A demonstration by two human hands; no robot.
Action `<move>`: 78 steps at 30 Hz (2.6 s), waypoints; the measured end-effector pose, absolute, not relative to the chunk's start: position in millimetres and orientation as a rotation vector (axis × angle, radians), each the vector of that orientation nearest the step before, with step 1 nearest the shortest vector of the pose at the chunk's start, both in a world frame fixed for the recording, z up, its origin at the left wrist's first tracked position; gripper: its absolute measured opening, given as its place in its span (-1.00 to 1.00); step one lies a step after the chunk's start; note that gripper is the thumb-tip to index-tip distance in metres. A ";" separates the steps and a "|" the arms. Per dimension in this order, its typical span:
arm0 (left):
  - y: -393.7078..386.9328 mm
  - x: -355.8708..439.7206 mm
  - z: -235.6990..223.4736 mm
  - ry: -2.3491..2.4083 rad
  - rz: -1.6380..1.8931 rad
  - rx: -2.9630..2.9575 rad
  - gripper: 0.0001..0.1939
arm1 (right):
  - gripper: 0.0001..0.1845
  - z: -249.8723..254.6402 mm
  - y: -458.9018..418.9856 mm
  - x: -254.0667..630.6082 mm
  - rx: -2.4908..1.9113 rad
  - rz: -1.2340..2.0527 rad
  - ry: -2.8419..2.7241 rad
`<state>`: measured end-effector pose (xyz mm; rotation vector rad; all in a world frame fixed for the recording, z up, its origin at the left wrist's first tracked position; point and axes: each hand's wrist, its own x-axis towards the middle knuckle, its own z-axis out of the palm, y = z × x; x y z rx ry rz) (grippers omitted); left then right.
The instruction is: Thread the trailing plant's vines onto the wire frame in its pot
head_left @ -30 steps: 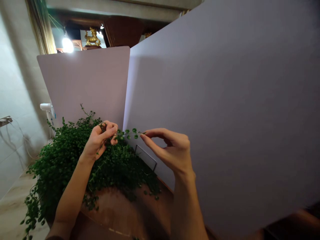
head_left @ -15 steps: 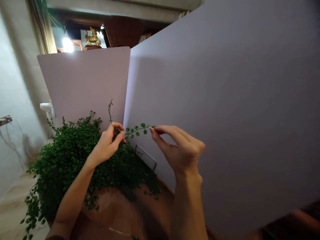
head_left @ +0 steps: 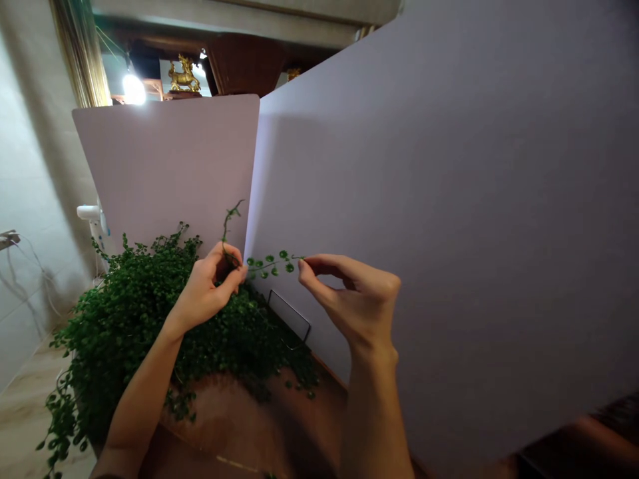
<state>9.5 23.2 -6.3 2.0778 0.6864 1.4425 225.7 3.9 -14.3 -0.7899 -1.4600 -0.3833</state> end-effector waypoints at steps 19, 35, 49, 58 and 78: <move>15.9 14.7 -7.8 0.715 1.422 2.153 -0.88 | -0.89 -18.2 13.4 217.4 -1.013 0.110 -1.288; 10.6 17.2 -5.5 0.849 1.341 2.151 -0.90 | -0.80 -30.8 43.2 204.2 -1.037 0.119 -1.260; -10.8 -11.1 12.3 0.682 1.557 1.844 -0.83 | -0.82 -26.4 40.8 223.8 -1.067 -0.222 -1.155; 7.5 -23.5 14.4 0.745 1.588 1.890 -0.82 | -0.79 -24.1 28.9 219.7 -1.099 0.100 -1.510; 13.8 -1.5 1.7 0.761 1.412 1.981 -0.85 | -0.79 -2.1 -16.7 203.8 -0.583 -0.270 -1.809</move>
